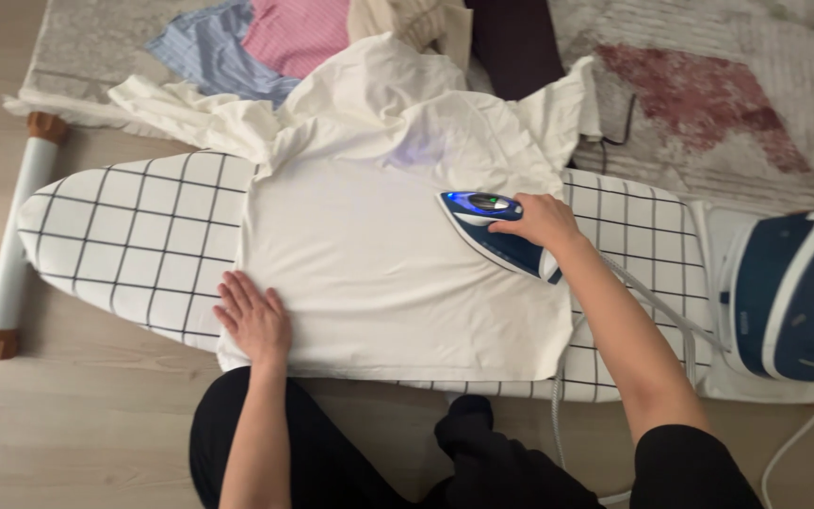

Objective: The person lays a white long-sleeve shirt flat on an ironing board, smooths and repositions it, and irons the body section by section with a steam iron, occasionally lifting and re-spreading the fabric to iron other areas.

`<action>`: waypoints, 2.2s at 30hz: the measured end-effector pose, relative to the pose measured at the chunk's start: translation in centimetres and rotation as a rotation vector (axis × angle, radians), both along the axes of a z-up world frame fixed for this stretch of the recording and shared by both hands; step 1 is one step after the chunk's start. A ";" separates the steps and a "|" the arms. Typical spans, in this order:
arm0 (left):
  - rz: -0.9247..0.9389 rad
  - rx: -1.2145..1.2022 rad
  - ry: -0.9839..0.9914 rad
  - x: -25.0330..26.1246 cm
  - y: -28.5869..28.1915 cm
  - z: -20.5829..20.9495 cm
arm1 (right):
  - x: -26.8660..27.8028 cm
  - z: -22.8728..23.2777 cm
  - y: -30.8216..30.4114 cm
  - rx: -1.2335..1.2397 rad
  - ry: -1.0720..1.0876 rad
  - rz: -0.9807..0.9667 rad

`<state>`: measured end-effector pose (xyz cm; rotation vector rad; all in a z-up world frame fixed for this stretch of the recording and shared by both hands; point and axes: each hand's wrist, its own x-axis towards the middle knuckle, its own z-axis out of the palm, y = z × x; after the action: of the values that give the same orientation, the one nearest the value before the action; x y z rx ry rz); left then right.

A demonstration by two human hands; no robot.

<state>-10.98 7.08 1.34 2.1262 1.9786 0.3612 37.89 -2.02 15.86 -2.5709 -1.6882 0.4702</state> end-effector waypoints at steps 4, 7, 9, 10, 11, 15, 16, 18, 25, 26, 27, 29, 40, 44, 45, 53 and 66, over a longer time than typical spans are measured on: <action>0.006 0.042 0.034 1.5 -0.4 -0.4 | 4.0 -0.9 -3.8 -0.003 -0.014 -0.156; -0.160 0.126 -0.067 4.2 -1.0 -0.7 | 5.8 -0.2 -5.4 0.004 0.025 -0.354; -0.250 0.115 -0.120 7.0 -1.6 0.0 | 6.9 0.3 -6.2 0.024 0.059 -0.497; -0.256 0.118 -0.121 8.1 -1.9 0.2 | 7.9 -0.3 -7.0 0.027 0.058 -0.503; -0.299 0.102 -0.104 9.1 -2.4 0.4 | 9.0 -0.9 -7.8 0.167 0.003 -0.484; -0.477 0.084 -0.073 13.0 -3.9 0.5 | 10.7 -0.9 -10.1 0.566 0.215 -0.645; -0.477 0.080 -0.071 13.9 -3.7 0.6 | 11.0 -1.1 -10.3 0.562 0.217 -0.646; -0.571 0.028 -0.146 15.6 -3.2 0.8 | 11.6 -1.3 -10.6 0.882 0.370 -0.657; -0.572 0.032 0.052 16.6 3.6 -0.4 | 7.9 3.0 -9.6 0.544 0.111 -0.196; -0.533 0.033 0.000 16.2 3.5 0.0 | 6.3 3.4 -8.7 0.412 0.098 -0.138; -0.492 0.036 -0.052 15.7 3.6 0.4 | 4.9 3.9 -7.7 0.281 0.086 -0.078; -0.510 0.047 -0.040 15.3 3.5 0.0 | 2.4 3.6 -6.2 0.203 0.110 -0.046; -0.478 0.393 -0.167 12.4 -2.0 5.1 | -0.3 -0.5 3.4 0.229 0.051 -0.170; -0.396 0.570 -0.289 9.8 -7.6 6.6 | 0.7 -1.6 1.2 0.113 0.068 -0.057; -0.378 0.603 -0.308 9.4 -8.7 6.4 | 0.7 -1.8 0.5 0.056 0.065 0.083; -0.881 0.189 -0.217 12.0 -18.5 4.0 | -2.2 -0.2 -3.7 -0.021 0.047 0.113; -0.900 0.156 -0.210 15.2 -15.2 0.3 | -0.4 0.3 -1.7 0.074 0.172 0.148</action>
<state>4.26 -8.16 1.62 2.6572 0.7599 0.5321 37.44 -3.72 16.20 -2.2925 -1.8052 0.6045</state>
